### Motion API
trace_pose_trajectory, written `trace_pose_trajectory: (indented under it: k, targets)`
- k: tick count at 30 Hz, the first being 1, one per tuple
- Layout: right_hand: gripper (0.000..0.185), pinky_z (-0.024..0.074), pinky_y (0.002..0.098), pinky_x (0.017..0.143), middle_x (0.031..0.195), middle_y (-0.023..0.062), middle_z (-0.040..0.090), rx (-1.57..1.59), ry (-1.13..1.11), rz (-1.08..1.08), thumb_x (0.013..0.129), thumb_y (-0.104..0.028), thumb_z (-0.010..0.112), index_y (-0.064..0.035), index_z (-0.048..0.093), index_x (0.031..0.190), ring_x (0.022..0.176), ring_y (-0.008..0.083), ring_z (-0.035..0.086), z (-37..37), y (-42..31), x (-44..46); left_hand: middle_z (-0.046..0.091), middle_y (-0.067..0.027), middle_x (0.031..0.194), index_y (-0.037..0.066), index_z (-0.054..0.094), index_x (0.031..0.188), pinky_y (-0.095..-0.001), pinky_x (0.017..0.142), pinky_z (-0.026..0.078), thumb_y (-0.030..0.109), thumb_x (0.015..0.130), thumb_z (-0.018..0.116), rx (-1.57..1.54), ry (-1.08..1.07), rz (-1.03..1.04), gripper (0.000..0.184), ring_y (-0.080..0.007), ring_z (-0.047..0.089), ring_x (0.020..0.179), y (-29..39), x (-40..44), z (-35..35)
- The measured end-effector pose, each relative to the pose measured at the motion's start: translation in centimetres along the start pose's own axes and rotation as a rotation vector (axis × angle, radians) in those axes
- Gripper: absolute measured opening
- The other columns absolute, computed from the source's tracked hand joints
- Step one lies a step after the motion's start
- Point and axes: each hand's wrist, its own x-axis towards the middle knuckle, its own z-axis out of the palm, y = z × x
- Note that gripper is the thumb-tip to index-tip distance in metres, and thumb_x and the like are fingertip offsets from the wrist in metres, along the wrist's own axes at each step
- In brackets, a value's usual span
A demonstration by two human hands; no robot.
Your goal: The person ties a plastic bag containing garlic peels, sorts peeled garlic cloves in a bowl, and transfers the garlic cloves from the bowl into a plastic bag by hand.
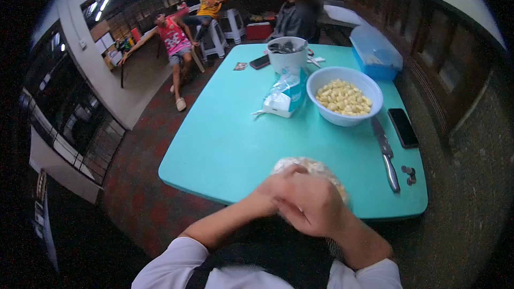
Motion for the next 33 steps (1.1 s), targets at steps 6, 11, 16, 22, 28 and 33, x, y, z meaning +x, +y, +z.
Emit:
trace_pose_trajectory:
  k: [6, 11, 16, 22, 28, 33]
  targets:
    - [0.039, 0.0456, 0.0444, 0.095, 0.114, 0.0182, 0.063, -0.522, 0.084, 0.312, 0.083, -0.019, 0.071, -0.0069, 0.063, 0.119, 0.109, 0.0372, 0.059, -3.1, 11.3, 1.6, 0.061, -0.0043, 0.086, 0.002, 0.063, 0.104, -0.0331, 0.08, 0.048, 0.012, 0.097, 0.048, -0.3, 0.151, -0.487, 0.02, -0.0172, 0.058, 0.086, -2.0, -1.2, -9.7]
    - [0.043, 0.0356, 0.0526, 0.103, 0.117, 0.0174, 0.061, -0.902, -0.06, 0.58, 0.081, -0.028, 0.072, -0.0069, 0.062, 0.118, 0.113, 0.0359, 0.055, -3.4, 20.6, -1.2, 0.061, -0.007, 0.085, 0.001, 0.063, 0.095, -0.032, 0.079, 0.047, 0.012, 0.098, 0.042, 0.028, 0.61, -0.278, 0.024, -0.0172, 0.057, 0.082, -6.8, -0.3, -18.0]
    - [0.039, 0.0355, 0.0503, 0.103, 0.11, 0.0173, 0.061, -0.779, -0.02, 0.471, 0.079, -0.026, 0.073, -0.0051, 0.064, 0.111, 0.11, 0.0357, 0.054, -2.1, 20.7, -1.4, 0.066, -0.0153, 0.091, 0.0, 0.065, 0.095, -0.0374, 0.083, 0.048, 0.009, 0.089, 0.052, 0.269, 0.84, -0.318, 0.017, -0.03, 0.062, 0.085, -16.4, 0.1, -24.2]
    - [0.039, 0.0366, 0.0488, 0.101, 0.107, 0.0162, 0.06, -0.703, -0.048, 0.399, 0.079, -0.025, 0.074, -0.0044, 0.065, 0.111, 0.108, 0.0345, 0.055, -0.6, 16.4, -2.1, 0.042, -0.0243, 0.147, 0.008, 0.053, 0.136, -0.0584, 0.108, 0.034, 0.022, 0.085, 0.067, 0.912, 0.383, -0.765, 0.055, -0.0426, 0.048, 0.13, -9.0, 2.1, -17.9]
    - [0.036, 0.0458, 0.0453, 0.086, 0.093, 0.0136, 0.062, -0.619, -0.094, 0.2, 0.079, -0.026, 0.073, -0.0032, 0.065, 0.105, 0.093, 0.0319, 0.06, 2.0, 11.0, -2.3, 0.047, -0.0216, 0.144, 0.008, 0.055, 0.132, -0.0489, 0.109, 0.037, 0.021, 0.086, 0.07, 0.737, -0.033, -0.309, 0.05, -0.0393, 0.047, 0.13, -10.8, 4.1, -14.9]
    - [0.031, 0.0498, 0.0413, 0.069, 0.082, 0.0114, 0.064, -0.482, -0.129, 0.015, 0.077, -0.026, 0.073, -0.0037, 0.066, 0.097, 0.075, 0.0296, 0.062, 2.6, 8.3, -1.9, 0.071, -0.02, 0.105, 0.002, 0.068, 0.114, -0.0401, 0.087, 0.053, 0.012, 0.087, 0.065, 0.386, -0.158, -0.472, 0.029, -0.0302, 0.069, 0.097, -13.2, 6.4, -14.3]
